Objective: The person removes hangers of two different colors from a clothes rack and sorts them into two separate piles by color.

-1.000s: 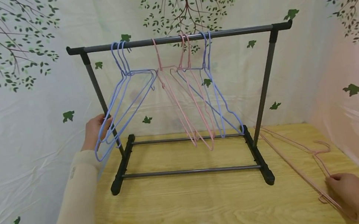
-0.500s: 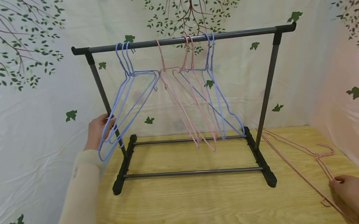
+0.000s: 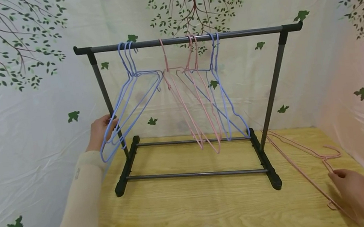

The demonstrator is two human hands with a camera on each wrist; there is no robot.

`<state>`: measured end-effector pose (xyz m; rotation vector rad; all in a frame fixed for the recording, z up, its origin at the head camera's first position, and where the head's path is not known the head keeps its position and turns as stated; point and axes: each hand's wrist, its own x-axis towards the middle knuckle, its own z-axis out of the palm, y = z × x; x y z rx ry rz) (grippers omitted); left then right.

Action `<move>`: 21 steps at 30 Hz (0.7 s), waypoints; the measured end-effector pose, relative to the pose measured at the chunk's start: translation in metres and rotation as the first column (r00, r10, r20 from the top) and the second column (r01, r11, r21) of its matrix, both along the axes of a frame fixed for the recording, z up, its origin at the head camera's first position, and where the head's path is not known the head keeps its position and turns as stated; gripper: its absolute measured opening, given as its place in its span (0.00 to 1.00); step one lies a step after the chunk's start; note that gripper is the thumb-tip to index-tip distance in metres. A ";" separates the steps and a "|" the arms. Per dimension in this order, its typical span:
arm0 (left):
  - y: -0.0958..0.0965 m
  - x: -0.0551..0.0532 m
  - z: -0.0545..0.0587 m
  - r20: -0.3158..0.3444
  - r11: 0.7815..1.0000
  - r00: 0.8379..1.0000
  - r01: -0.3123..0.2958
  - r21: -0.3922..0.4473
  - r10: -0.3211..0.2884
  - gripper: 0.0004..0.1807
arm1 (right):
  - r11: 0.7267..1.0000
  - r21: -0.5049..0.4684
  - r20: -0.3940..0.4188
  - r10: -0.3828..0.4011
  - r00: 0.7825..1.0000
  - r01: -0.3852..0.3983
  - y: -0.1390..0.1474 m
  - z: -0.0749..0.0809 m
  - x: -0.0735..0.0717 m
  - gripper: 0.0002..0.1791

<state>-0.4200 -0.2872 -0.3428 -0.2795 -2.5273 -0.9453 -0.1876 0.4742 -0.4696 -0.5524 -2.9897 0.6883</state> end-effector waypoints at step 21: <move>-0.002 -0.001 -0.001 -0.012 1.000 1.000 0.005 -0.004 -0.005 0.25 | 0.986 -0.141 -0.546 -0.150 0.824 0.086 -0.064 0.091 -0.021 0.28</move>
